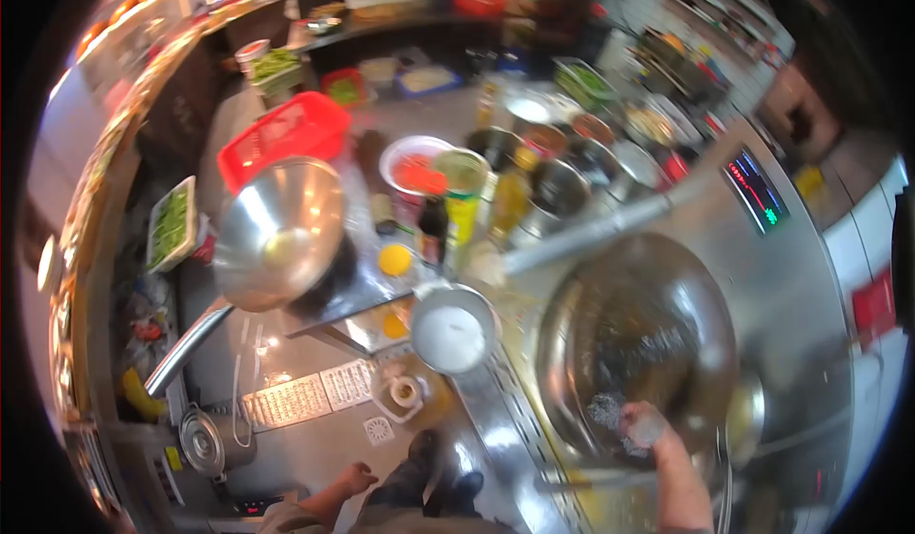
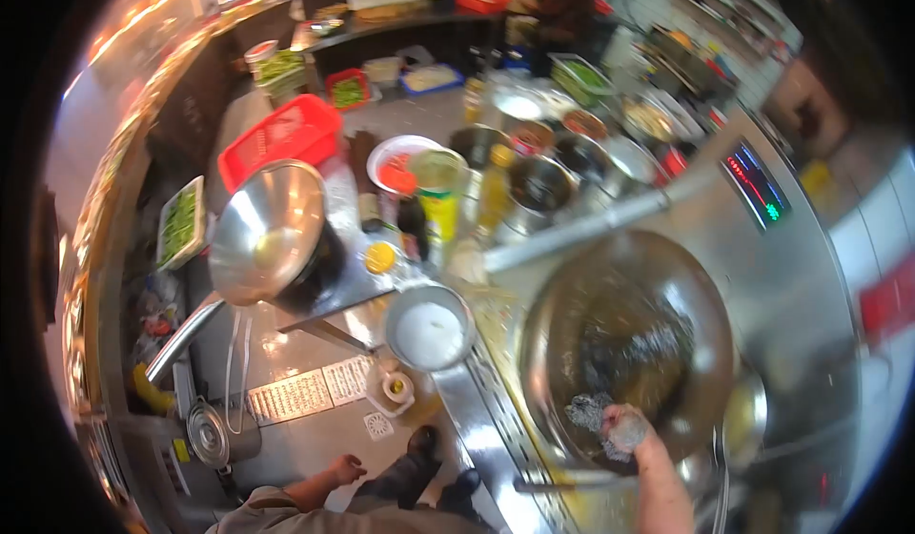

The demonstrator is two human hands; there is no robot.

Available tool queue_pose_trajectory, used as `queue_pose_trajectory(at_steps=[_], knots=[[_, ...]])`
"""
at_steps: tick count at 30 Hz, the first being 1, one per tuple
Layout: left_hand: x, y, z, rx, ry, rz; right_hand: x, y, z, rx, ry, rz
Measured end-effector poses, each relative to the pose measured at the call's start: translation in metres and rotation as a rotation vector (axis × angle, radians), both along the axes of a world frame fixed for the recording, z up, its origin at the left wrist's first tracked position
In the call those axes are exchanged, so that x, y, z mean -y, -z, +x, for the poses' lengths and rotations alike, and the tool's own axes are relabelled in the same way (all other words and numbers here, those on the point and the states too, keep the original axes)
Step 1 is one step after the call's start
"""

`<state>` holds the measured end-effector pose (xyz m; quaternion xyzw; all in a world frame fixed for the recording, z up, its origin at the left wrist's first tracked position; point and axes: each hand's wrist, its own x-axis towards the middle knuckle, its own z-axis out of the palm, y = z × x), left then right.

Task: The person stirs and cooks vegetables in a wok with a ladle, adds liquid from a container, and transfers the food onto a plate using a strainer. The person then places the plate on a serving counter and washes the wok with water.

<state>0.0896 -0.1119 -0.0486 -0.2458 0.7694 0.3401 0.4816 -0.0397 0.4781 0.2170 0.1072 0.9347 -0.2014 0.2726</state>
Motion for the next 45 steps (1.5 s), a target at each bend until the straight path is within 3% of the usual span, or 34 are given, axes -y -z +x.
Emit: queue_pose_trajectory(at_steps=[2,5,8,12,14,16,18,20,22,25,28,29,32,34,36,38,40,44,45], knots=[[-0.012,0.000,-0.006,-0.169,0.136,0.111,-0.010,-0.050,0.054,0.025,0.020,0.088],[-0.068,-0.096,-0.040,-0.203,0.336,0.297,-0.028,-0.115,0.115,-0.142,0.083,0.251],[-0.133,-0.180,-0.064,-0.289,0.437,0.490,-0.044,-0.123,0.199,-0.203,0.282,0.409],[-0.229,-0.262,-0.087,-0.254,0.043,0.965,-0.040,-0.048,0.319,-0.346,0.674,0.457],[-0.278,-0.293,-0.090,-0.200,-0.332,1.015,-0.034,0.006,0.368,-0.072,0.672,0.600],[-0.313,-0.301,-0.099,-0.159,-0.447,1.107,-0.007,0.034,0.383,-0.671,0.569,0.657],[-0.340,-0.305,-0.106,-0.119,-0.561,1.111,0.010,0.058,0.363,-0.891,0.500,0.478],[-0.356,-0.308,-0.114,-0.089,-0.693,1.031,0.033,0.065,0.322,-0.783,0.646,0.124],[-0.365,-0.288,-0.124,-0.022,-0.769,1.209,0.055,0.089,0.274,-0.855,0.811,-0.327],[-0.368,-0.296,-0.122,0.020,-0.883,1.264,0.084,0.059,0.204,-0.406,1.197,-1.040],[-0.371,-0.293,-0.119,-0.020,-0.834,1.282,0.093,0.097,0.176,-0.773,1.335,-1.390],[-0.372,-0.294,-0.116,-0.036,-0.798,1.289,0.097,0.077,0.177,-0.694,1.409,-1.408],[-0.374,-0.317,-0.098,-0.077,-0.757,1.393,0.087,0.095,0.214,-0.794,1.317,-1.428],[-0.369,-0.336,-0.087,-0.051,-0.785,1.381,0.091,0.070,0.263,-1.030,1.300,-1.372],[-0.364,-0.350,-0.085,-0.058,-0.777,1.385,0.087,0.043,0.323,-1.009,1.455,-1.302],[-0.355,-0.354,-0.082,-0.110,-0.780,1.353,0.063,0.042,0.373,-0.940,1.777,-1.513],[-0.341,-0.353,-0.079,-0.133,-0.773,1.313,0.035,0.075,0.432,-0.686,1.342,-2.070],[-0.317,-0.354,-0.063,-0.164,-0.730,1.258,0.069,0.020,0.425,-0.719,1.461,-1.111],[-0.315,-0.355,-0.061,-0.200,-0.684,1.300,0.069,0.018,0.424,-0.734,1.437,-1.026]])
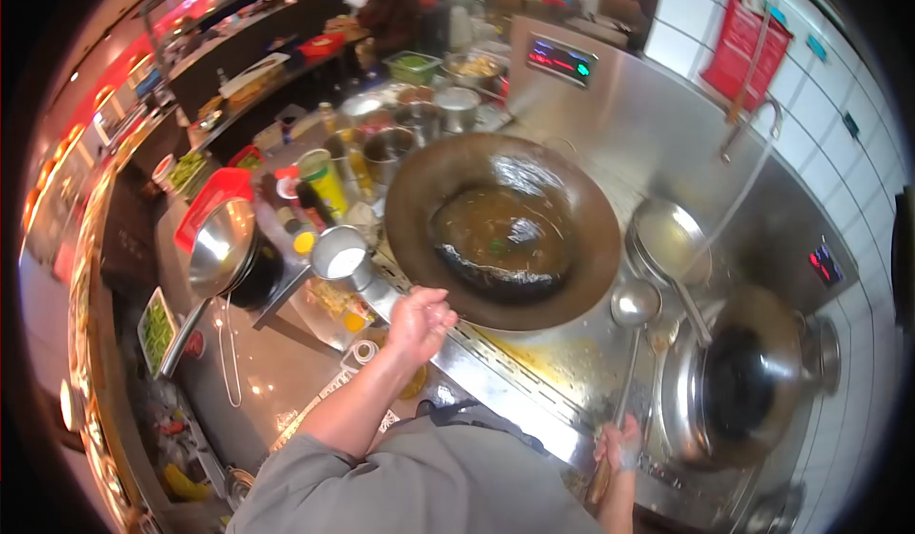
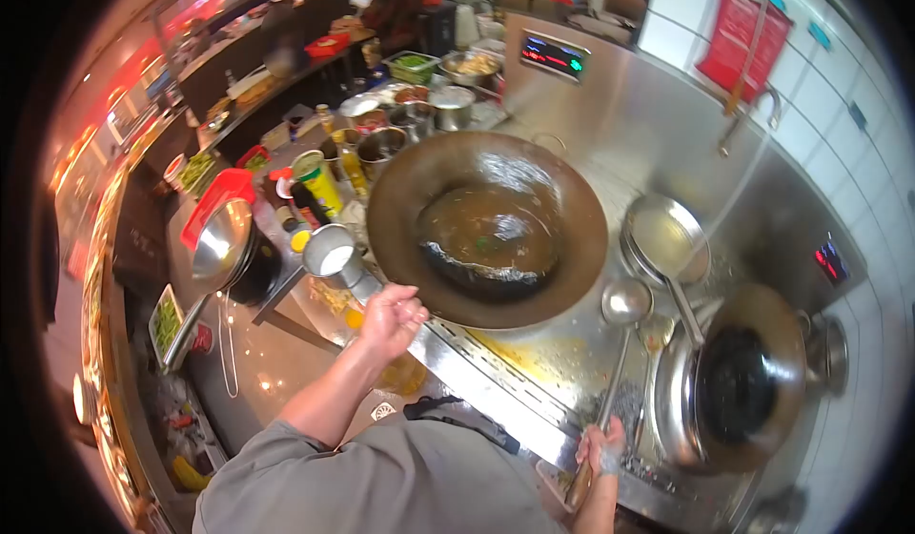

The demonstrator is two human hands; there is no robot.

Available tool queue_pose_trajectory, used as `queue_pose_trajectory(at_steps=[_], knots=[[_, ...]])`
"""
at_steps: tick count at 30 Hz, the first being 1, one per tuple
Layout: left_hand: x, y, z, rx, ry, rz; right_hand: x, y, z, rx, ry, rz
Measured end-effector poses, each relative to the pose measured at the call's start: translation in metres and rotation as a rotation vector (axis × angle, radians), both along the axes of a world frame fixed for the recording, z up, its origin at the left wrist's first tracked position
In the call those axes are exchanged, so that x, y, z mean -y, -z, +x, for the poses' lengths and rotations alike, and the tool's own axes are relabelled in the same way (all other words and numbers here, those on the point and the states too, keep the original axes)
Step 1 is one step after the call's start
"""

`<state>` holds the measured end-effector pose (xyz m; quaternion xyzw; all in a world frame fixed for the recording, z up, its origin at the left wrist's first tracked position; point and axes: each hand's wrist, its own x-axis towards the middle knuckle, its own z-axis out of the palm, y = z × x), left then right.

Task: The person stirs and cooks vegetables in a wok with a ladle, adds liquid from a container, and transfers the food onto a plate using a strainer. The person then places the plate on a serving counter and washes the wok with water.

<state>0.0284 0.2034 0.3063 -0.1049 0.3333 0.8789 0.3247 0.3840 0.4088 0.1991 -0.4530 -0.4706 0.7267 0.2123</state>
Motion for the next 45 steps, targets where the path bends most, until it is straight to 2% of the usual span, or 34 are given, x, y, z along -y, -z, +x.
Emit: queue_pose_trajectory(at_steps=[5,10,17,18,20,24,27,30,33,36,42,45], knots=[[0.010,-0.027,0.012,-0.207,0.010,-0.060,-0.007,-0.028,-0.030,0.050,-0.002,0.205],[0.018,-0.029,0.027,-0.330,0.030,-0.097,-0.040,-0.062,-0.095,0.022,-0.043,0.291],[0.006,-0.037,0.059,-0.436,0.066,-0.108,-0.077,-0.064,-0.180,0.018,-0.146,0.360],[0.006,-0.037,0.062,-0.432,0.082,-0.044,-0.077,-0.059,-0.184,0.072,-0.154,0.409],[0.004,-0.042,0.071,-0.511,0.112,-0.130,-0.077,-0.052,-0.190,0.182,-0.164,0.510],[0.001,-0.043,0.089,-0.666,0.196,-0.197,-0.067,-0.049,-0.181,0.123,-0.135,0.355],[-0.005,-0.052,0.102,-0.760,0.250,-0.233,-0.065,-0.040,-0.176,0.065,-0.096,0.316],[-0.008,-0.052,0.110,-0.829,0.324,-0.220,-0.065,-0.030,-0.173,0.143,-0.093,0.386],[-0.008,-0.050,0.114,-0.871,0.346,-0.242,-0.059,-0.043,-0.168,0.103,-0.063,0.254],[-0.006,-0.049,0.109,-0.881,0.315,-0.294,-0.061,-0.044,-0.164,0.103,-0.093,0.278],[-0.001,-0.050,0.064,-0.655,0.177,-0.130,-0.077,-0.041,-0.139,0.210,-0.080,0.429],[0.010,-0.042,0.030,-0.447,0.108,-0.153,-0.100,-0.050,-0.121,0.013,-0.091,0.336]])
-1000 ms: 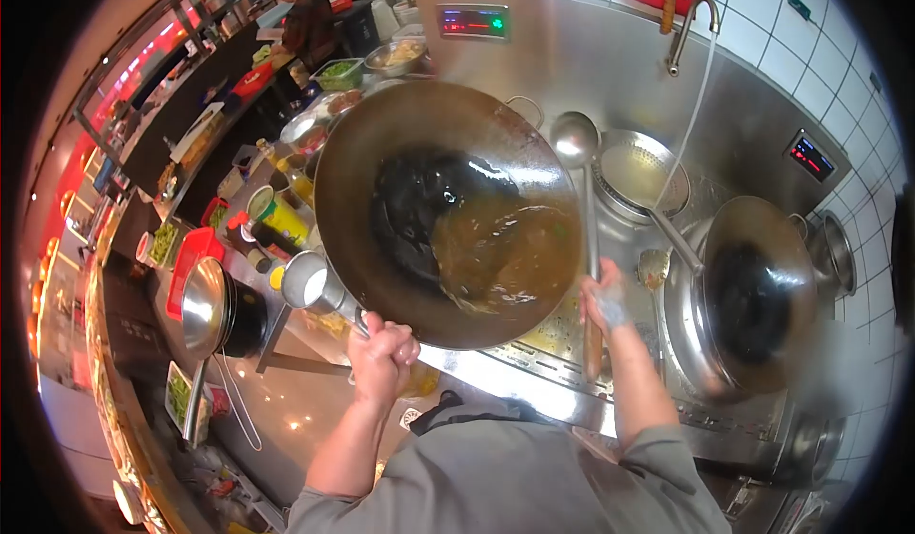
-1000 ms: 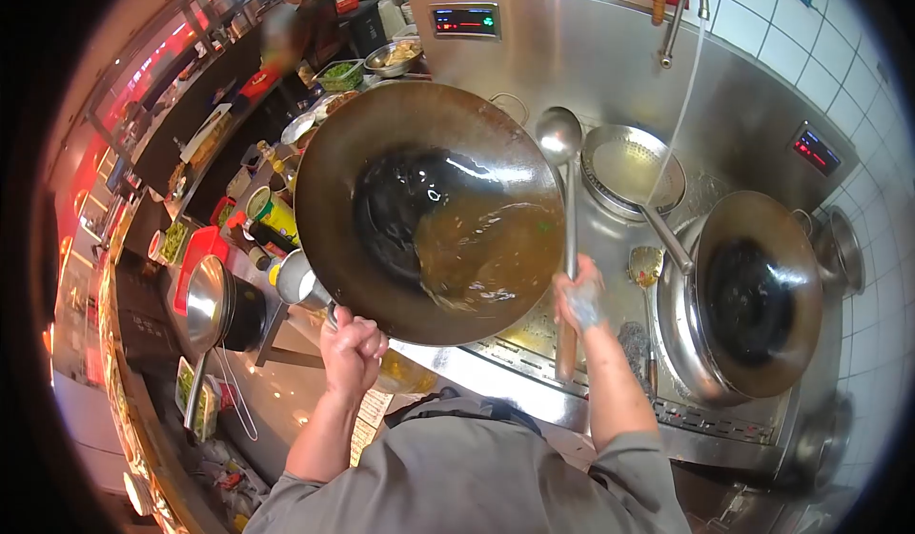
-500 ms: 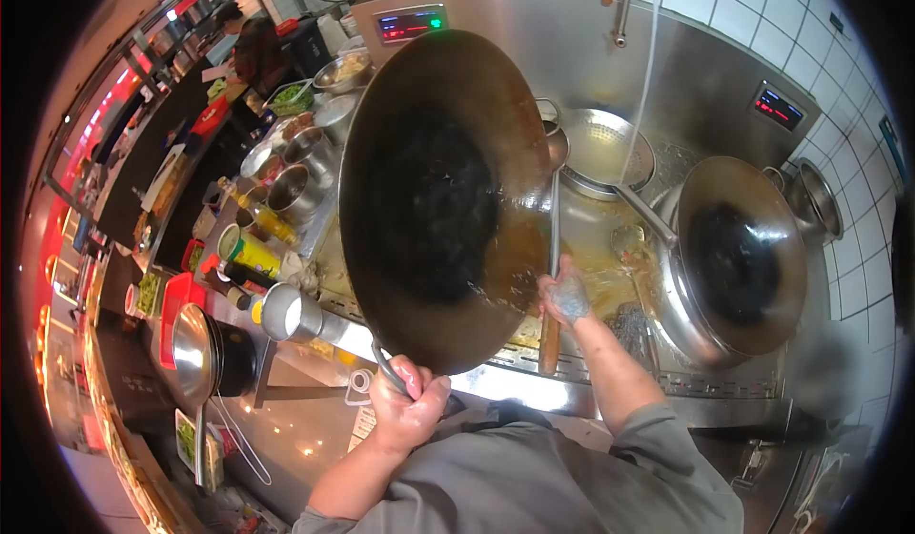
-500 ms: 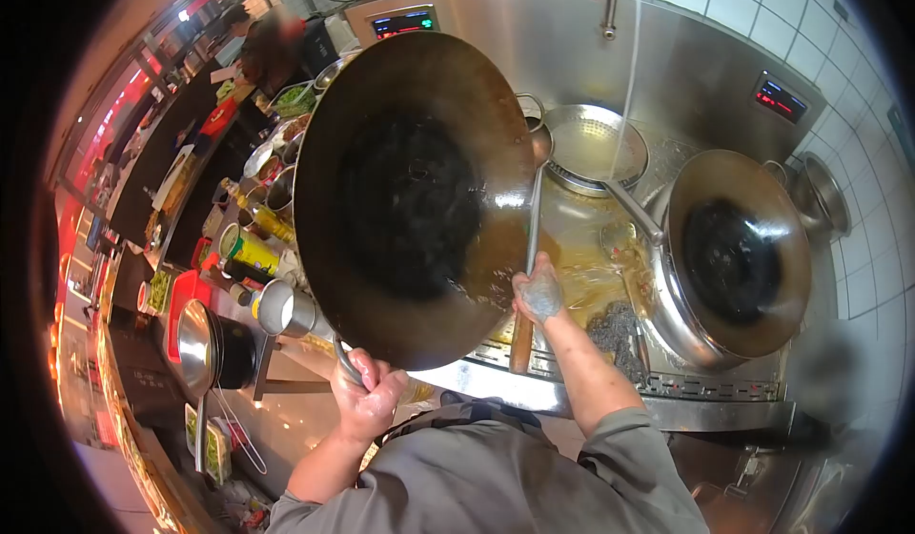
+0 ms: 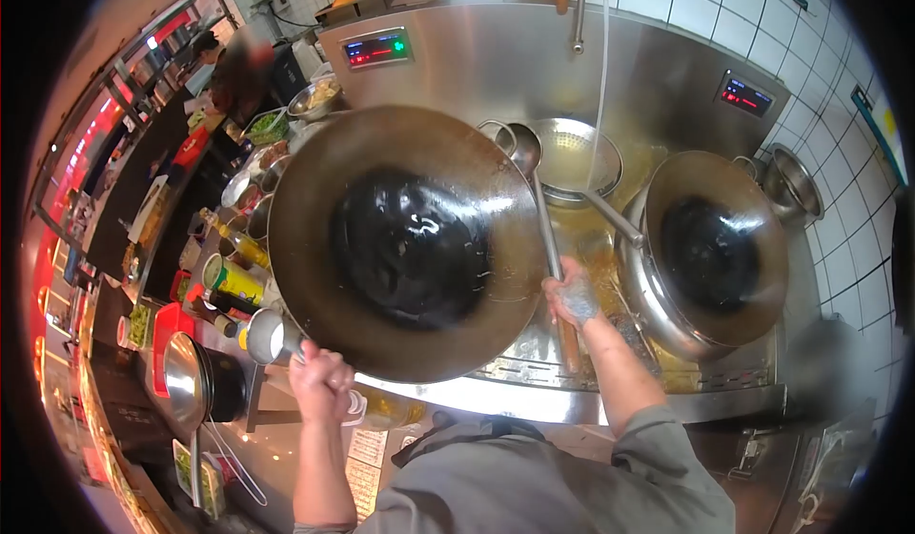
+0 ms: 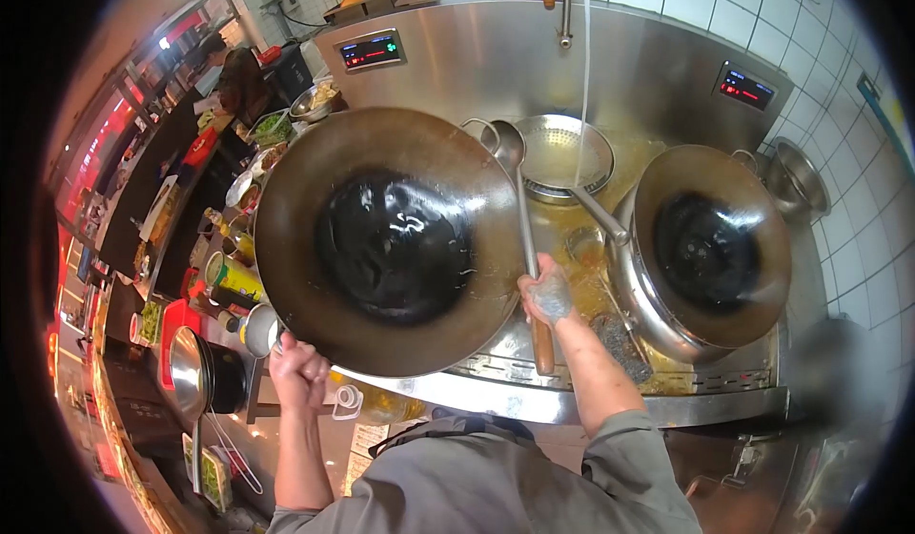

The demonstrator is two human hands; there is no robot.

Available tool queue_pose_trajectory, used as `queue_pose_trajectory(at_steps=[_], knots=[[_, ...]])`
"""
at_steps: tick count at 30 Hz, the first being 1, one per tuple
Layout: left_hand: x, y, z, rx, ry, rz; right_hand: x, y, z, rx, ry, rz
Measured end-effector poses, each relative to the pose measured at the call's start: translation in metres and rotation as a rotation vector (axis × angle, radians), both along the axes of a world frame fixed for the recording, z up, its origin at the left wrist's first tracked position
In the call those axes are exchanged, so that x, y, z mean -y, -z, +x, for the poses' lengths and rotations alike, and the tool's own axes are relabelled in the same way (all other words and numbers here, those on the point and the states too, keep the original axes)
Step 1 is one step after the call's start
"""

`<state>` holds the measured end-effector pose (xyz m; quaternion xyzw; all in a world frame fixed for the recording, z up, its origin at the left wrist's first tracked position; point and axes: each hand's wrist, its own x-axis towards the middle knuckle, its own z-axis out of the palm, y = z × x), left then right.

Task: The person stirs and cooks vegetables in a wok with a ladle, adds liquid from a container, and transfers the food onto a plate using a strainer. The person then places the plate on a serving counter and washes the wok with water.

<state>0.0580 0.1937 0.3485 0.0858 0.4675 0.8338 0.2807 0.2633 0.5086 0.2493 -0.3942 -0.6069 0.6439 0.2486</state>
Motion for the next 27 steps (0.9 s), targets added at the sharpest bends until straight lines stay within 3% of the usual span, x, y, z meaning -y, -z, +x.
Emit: queue_pose_trajectory(at_steps=[1,7,11,13,19,22,27], knots=[[0.009,0.009,-0.013,0.054,0.059,0.053,-0.004,-0.018,0.002,0.069,0.037,0.108],[0.041,0.058,-0.037,0.363,-0.099,0.127,-0.094,-0.062,-0.011,0.054,0.301,0.410],[0.038,0.071,-0.035,0.346,-0.173,0.136,-0.174,-0.072,-0.033,0.227,0.398,0.747],[0.031,0.073,-0.033,0.334,-0.184,0.161,-0.186,-0.093,-0.040,0.339,0.345,0.703],[0.015,0.063,-0.037,0.349,-0.196,0.231,-0.149,-0.103,-0.038,0.297,0.420,0.908],[0.012,0.058,-0.039,0.357,-0.198,0.218,-0.153,-0.113,-0.040,0.324,0.408,0.791],[0.005,0.061,-0.040,0.336,-0.182,0.202,-0.168,-0.116,-0.044,0.383,0.406,0.852]])
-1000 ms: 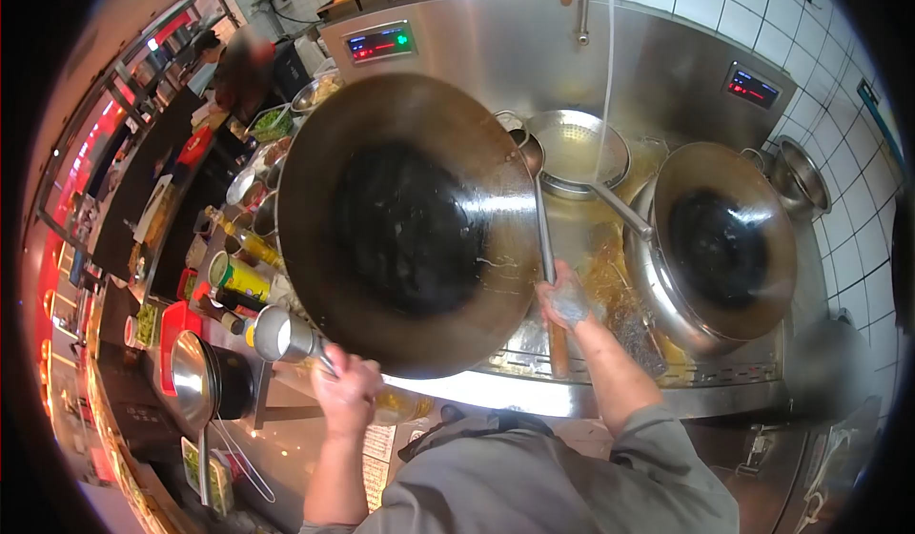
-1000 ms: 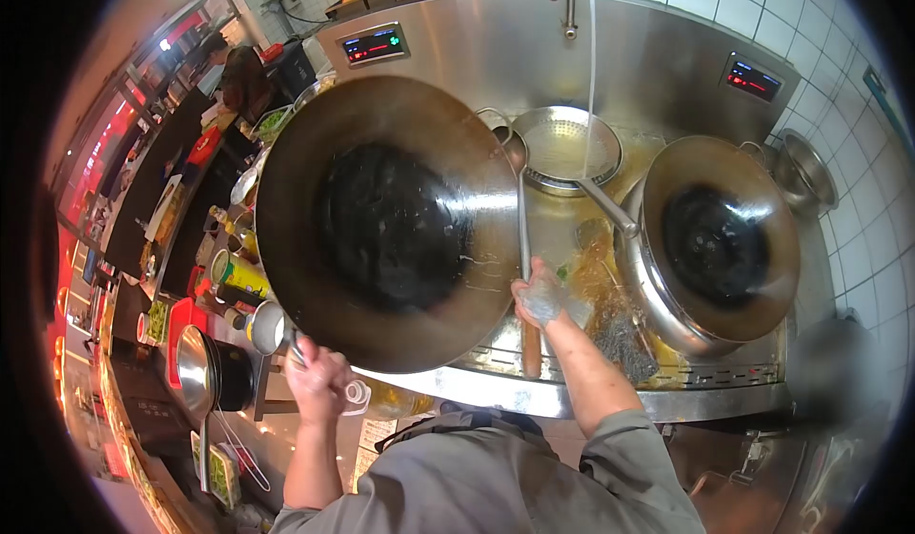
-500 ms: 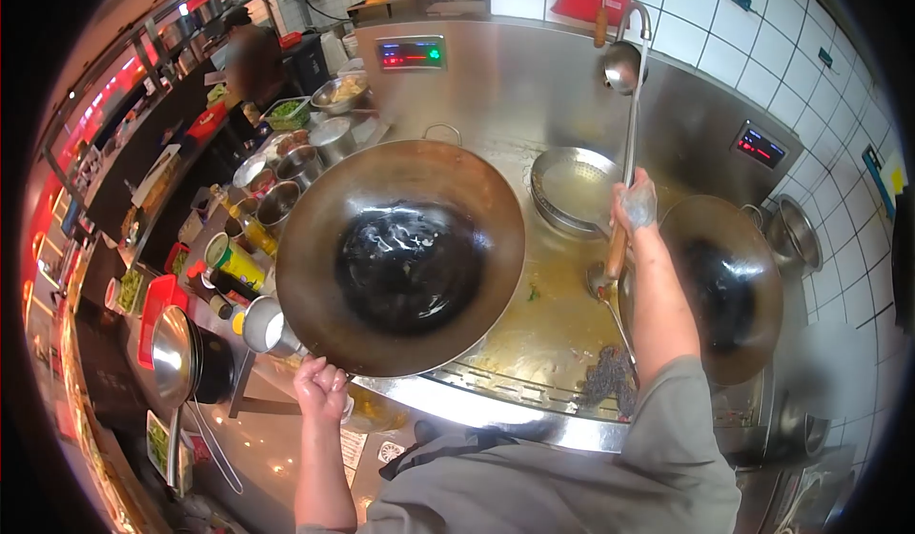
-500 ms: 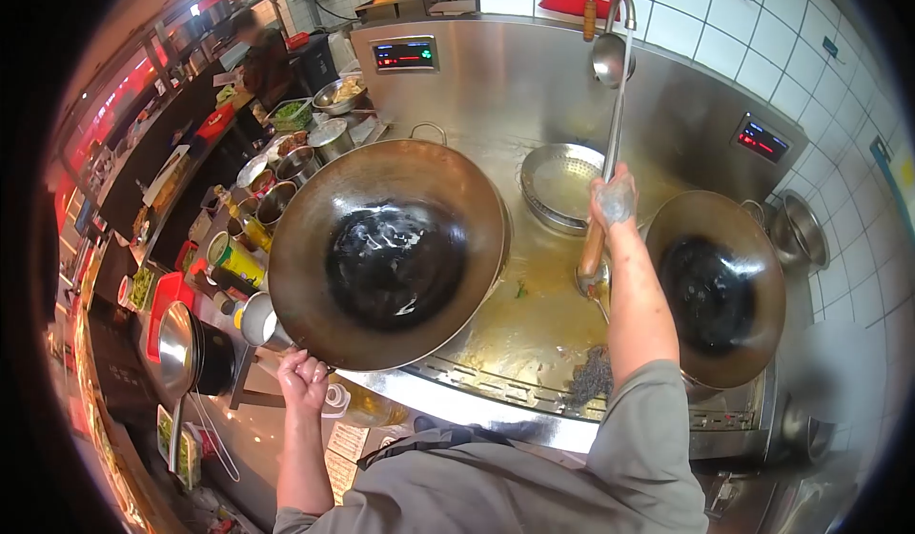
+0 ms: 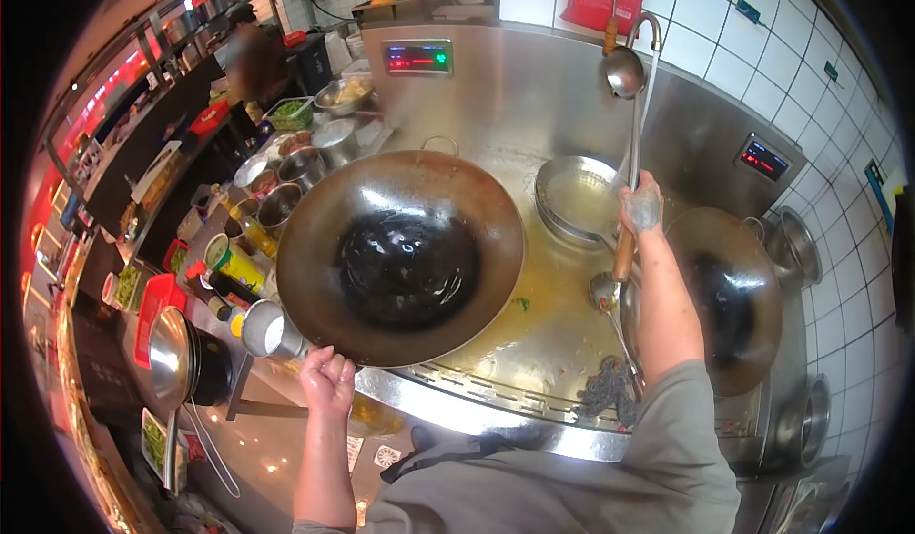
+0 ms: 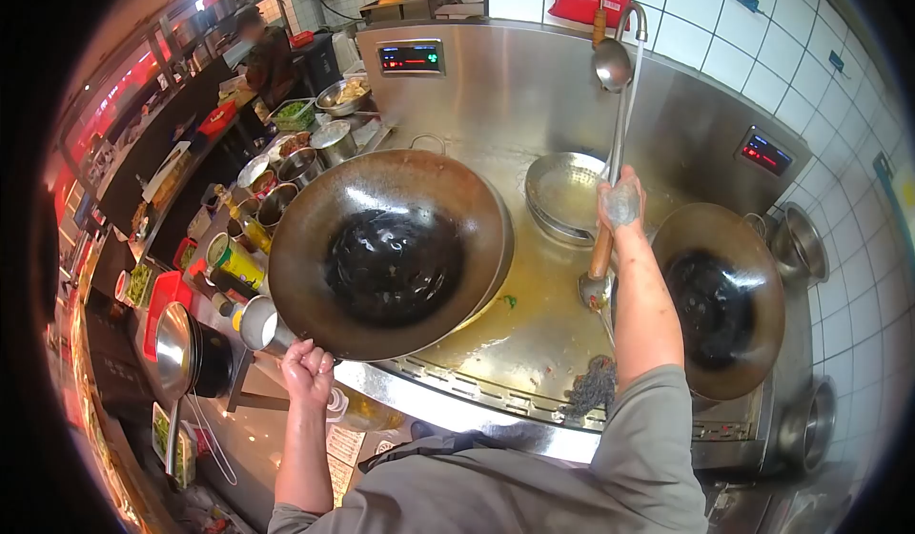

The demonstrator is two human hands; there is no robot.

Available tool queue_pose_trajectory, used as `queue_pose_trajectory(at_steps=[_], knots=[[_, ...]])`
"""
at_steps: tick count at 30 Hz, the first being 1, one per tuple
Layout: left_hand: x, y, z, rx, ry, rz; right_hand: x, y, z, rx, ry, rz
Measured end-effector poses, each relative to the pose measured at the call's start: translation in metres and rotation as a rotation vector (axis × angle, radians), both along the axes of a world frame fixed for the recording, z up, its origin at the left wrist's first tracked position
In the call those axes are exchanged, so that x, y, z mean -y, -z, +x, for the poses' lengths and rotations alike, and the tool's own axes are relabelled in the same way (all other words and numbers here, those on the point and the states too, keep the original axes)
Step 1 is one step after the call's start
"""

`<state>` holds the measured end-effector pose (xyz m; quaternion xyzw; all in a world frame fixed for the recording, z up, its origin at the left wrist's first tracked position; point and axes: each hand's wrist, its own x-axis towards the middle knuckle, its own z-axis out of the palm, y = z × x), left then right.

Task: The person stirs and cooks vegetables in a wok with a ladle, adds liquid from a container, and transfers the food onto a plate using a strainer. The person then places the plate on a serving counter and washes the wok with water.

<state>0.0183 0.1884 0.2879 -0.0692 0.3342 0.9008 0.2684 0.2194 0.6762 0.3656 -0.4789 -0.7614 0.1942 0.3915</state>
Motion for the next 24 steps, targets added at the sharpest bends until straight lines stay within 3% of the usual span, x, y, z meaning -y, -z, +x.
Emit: queue_pose_trajectory(at_steps=[5,9,12,15,19,22,24], knots=[[-0.008,-0.010,-0.004,-0.006,-0.013,-0.029,0.015,0.024,0.008,-0.001,-0.026,0.040],[-0.010,-0.007,-0.007,0.003,0.014,0.005,0.048,0.081,0.035,-0.081,-0.188,0.084],[-0.016,0.001,-0.013,0.021,-0.001,0.007,0.091,0.096,0.045,-0.078,-0.185,-0.390],[-0.021,0.008,-0.018,0.036,-0.009,0.044,0.094,0.099,0.039,-0.039,-0.182,-0.581],[-0.031,0.015,-0.018,0.069,-0.044,0.063,0.032,0.160,0.013,0.045,-0.049,-0.301],[-0.039,0.015,-0.014,0.015,-0.031,0.043,0.029,0.133,-0.005,0.164,-0.063,-0.477],[-0.041,0.017,-0.013,0.002,-0.036,0.040,0.048,0.113,-0.018,-0.110,-0.082,-0.753]])
